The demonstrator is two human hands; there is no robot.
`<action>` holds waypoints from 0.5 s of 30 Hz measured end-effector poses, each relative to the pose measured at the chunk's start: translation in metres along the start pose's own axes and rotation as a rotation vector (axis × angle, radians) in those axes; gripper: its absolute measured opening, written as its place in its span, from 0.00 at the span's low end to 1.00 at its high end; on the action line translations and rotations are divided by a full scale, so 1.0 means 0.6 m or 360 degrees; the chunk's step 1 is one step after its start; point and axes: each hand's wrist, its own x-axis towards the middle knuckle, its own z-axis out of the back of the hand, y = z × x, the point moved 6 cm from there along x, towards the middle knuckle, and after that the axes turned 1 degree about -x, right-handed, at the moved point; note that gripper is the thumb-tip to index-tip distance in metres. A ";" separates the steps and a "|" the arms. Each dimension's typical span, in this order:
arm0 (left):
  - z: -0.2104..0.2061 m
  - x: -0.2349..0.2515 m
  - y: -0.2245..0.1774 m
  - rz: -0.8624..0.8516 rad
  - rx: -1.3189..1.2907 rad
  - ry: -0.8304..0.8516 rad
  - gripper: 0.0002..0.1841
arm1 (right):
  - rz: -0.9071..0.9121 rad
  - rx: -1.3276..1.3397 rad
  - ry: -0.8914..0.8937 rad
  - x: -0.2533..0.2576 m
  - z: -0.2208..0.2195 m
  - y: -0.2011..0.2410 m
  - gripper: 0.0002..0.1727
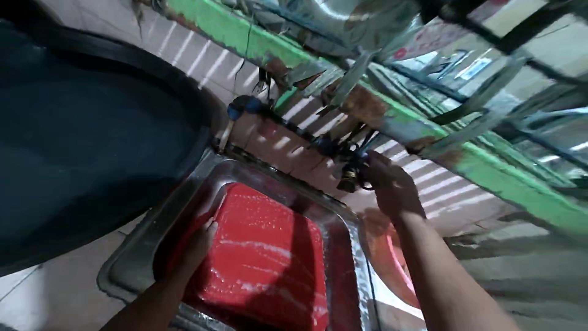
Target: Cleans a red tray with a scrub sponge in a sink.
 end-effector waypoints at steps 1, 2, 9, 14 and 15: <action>-0.002 0.001 0.000 -0.0029 0.0063 0.0018 0.27 | 0.0056 0.0258 0.0033 0.011 0.004 -0.026 0.20; -0.003 0.001 0.001 -0.0052 0.0076 0.0014 0.27 | 0.0079 0.0564 0.0028 0.020 0.004 -0.056 0.20; 0.003 -0.006 -0.004 0.0064 -0.0043 0.0041 0.28 | -0.0995 0.1430 -0.0160 -0.082 -0.172 -0.254 0.14; 0.000 0.003 -0.004 0.0038 0.0057 0.0093 0.27 | -0.1278 0.1554 0.0275 -0.084 -0.289 -0.229 0.20; 0.000 0.003 -0.002 0.0057 0.0036 0.0089 0.27 | -0.1159 0.1641 0.0537 -0.066 -0.290 -0.221 0.27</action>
